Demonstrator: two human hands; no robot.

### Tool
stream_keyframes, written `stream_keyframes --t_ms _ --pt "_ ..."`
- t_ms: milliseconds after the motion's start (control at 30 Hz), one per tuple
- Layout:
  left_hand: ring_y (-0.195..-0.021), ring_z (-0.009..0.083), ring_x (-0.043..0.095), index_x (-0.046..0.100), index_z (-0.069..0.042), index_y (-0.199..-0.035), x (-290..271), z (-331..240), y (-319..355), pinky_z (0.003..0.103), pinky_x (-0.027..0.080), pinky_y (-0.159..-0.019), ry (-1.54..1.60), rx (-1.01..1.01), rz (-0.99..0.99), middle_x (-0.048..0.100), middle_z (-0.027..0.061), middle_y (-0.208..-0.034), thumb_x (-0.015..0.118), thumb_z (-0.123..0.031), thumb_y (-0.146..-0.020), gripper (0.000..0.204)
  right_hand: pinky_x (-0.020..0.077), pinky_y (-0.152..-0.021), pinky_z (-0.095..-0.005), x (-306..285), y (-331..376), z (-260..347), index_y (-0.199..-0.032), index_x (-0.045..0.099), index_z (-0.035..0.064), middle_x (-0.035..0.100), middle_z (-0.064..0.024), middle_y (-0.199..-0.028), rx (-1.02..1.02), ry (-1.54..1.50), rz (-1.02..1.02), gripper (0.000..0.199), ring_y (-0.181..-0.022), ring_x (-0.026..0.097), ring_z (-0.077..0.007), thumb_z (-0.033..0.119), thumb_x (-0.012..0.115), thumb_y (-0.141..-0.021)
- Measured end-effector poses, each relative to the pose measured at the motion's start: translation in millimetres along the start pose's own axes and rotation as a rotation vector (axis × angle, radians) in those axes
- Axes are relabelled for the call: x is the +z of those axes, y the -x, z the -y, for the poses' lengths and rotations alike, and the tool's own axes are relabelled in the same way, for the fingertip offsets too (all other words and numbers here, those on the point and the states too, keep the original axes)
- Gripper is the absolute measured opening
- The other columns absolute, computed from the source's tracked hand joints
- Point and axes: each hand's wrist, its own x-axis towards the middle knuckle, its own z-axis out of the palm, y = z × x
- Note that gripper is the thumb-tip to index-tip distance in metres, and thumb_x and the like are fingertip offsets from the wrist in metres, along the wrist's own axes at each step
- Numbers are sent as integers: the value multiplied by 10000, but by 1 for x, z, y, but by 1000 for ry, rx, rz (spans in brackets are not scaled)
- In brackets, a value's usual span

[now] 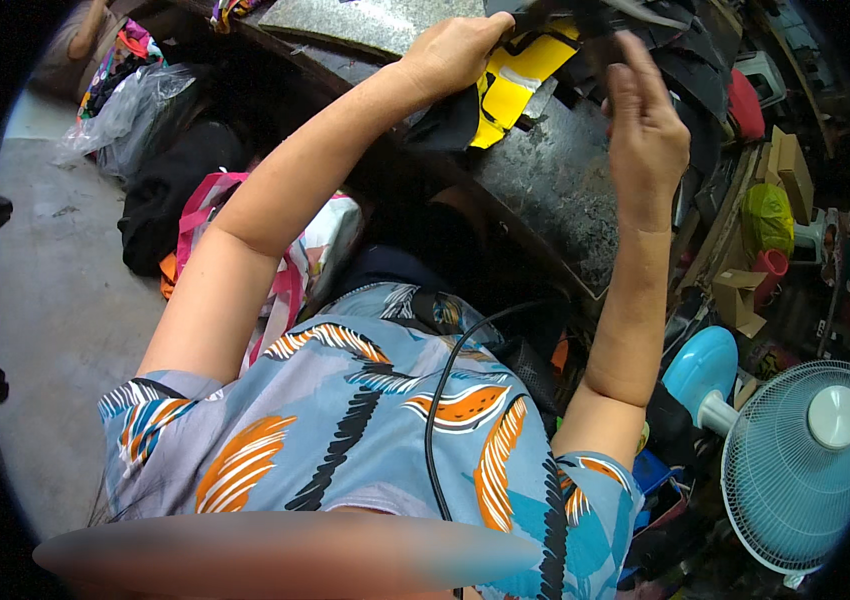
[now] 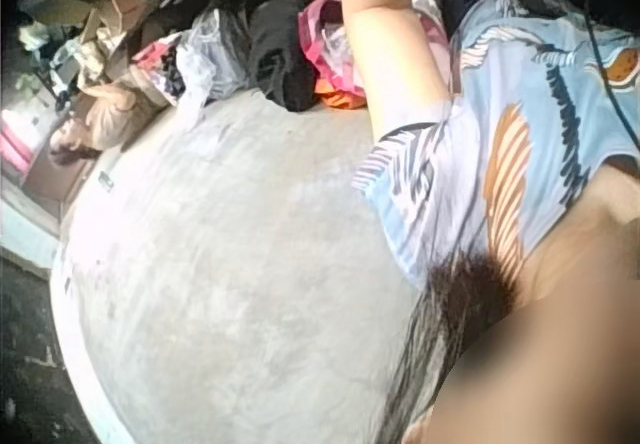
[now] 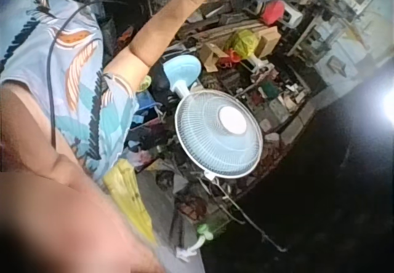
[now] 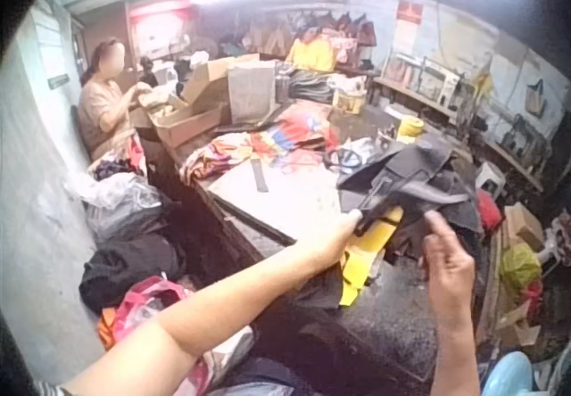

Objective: The person repeatedly places a yellow template on black leather pieces and cuts around it with scissors. They trim edges, stack cut pieces, and continue cutting additional pieces on a cluttered workbench.

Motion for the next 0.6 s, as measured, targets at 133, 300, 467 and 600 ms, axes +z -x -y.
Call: stream_keyframes --t_ms 133,300,467,600 --pt "-955 376 666 550 -91 -1151 7 7 1 475 540 -794 95 -18 -29 694 172 -984 622 -80 -836 323 553 -699 -428 20 4 9 -1312 605 270 718 -169 -938 -183 349 27 373 -841 708 -346 430 543 -981" --pt "-964 403 649 533 -75 -1173 17 20 -2 497 523 -810 225 21 -29 683 206 -979 621 -71 -819 365 533 -732 -426 7 -3 8 -1246 640 385 690 -190 -875 15 461 248 341 -887 679 -368 525 520 -960" --pt "-960 391 660 546 -59 -1168 19 17 -6 476 529 -802 191 0 -48 687 210 -975 614 -78 -835 340 545 -639 -335 9 1 4 -1343 584 141 728 -58 -890 -17 -284 -131 366 -688 658 -118 259 578 -997" --pt "-940 390 669 561 -63 -1132 11 7 -11 486 535 -773 147 26 6 691 213 -957 600 -101 -858 280 537 -733 -429 12 7 9 -1257 629 386 694 -186 -865 214 548 327 376 -866 676 -383 561 483 -959"
